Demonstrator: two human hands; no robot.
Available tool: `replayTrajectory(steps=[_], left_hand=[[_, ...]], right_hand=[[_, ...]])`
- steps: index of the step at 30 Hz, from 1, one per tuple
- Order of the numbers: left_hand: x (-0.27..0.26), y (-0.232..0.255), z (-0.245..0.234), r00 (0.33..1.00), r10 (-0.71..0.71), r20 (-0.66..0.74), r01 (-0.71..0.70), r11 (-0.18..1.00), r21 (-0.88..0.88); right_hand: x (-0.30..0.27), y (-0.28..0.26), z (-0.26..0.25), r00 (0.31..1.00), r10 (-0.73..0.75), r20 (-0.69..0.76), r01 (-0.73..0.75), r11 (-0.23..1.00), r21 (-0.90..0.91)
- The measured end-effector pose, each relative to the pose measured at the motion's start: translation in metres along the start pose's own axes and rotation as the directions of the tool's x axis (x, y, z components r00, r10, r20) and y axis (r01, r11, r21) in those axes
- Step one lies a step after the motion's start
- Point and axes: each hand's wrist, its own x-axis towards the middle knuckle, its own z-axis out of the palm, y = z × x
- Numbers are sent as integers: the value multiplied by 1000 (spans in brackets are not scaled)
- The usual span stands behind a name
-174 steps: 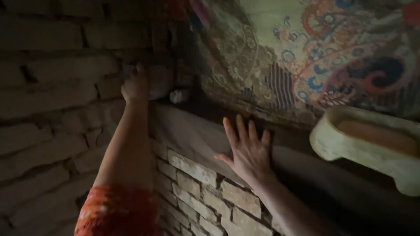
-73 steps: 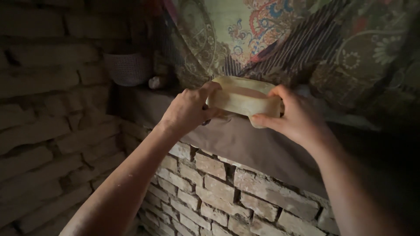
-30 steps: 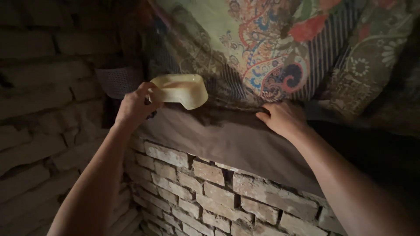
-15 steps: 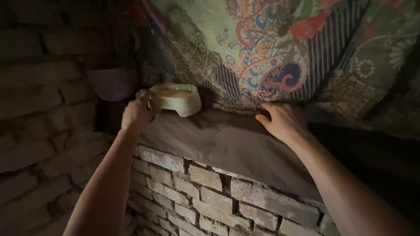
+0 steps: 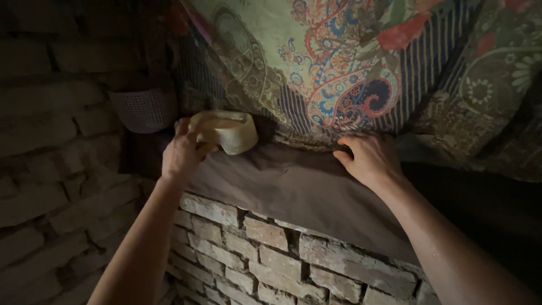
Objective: Organizing toiletries and wiping down a shelf in a rustic room.
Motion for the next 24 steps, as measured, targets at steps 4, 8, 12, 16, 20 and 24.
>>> replayTrajectory(steps=[4,8,12,16,20,24], left_hand=[[3,-26,33,998,-54,13,54,999,-1],[8,-22,32,998,-57,-25,56,998,-19],[7,-4,16,997,-52,-59,53,999,7],[2,11,-3,988,-150,42,149,989,22],[-3,5,1,996,-86,-19,86,996,-4],[-8,29,-22,987,-157,-37,157,988,-5]], right_hand=[[0,1,2,1000,-15,-17,15,1000,-8],[0,3,2,999,-18,-36,21,997,69],[-2,-6,-7,998,-37,-41,35,999,-41],[-2,-2,-3,997,-52,-51,52,999,-4],[-5,-2,-6,984,-78,-161,88,995,51],[-6,5,-2,927,-131,-351,204,962,180]])
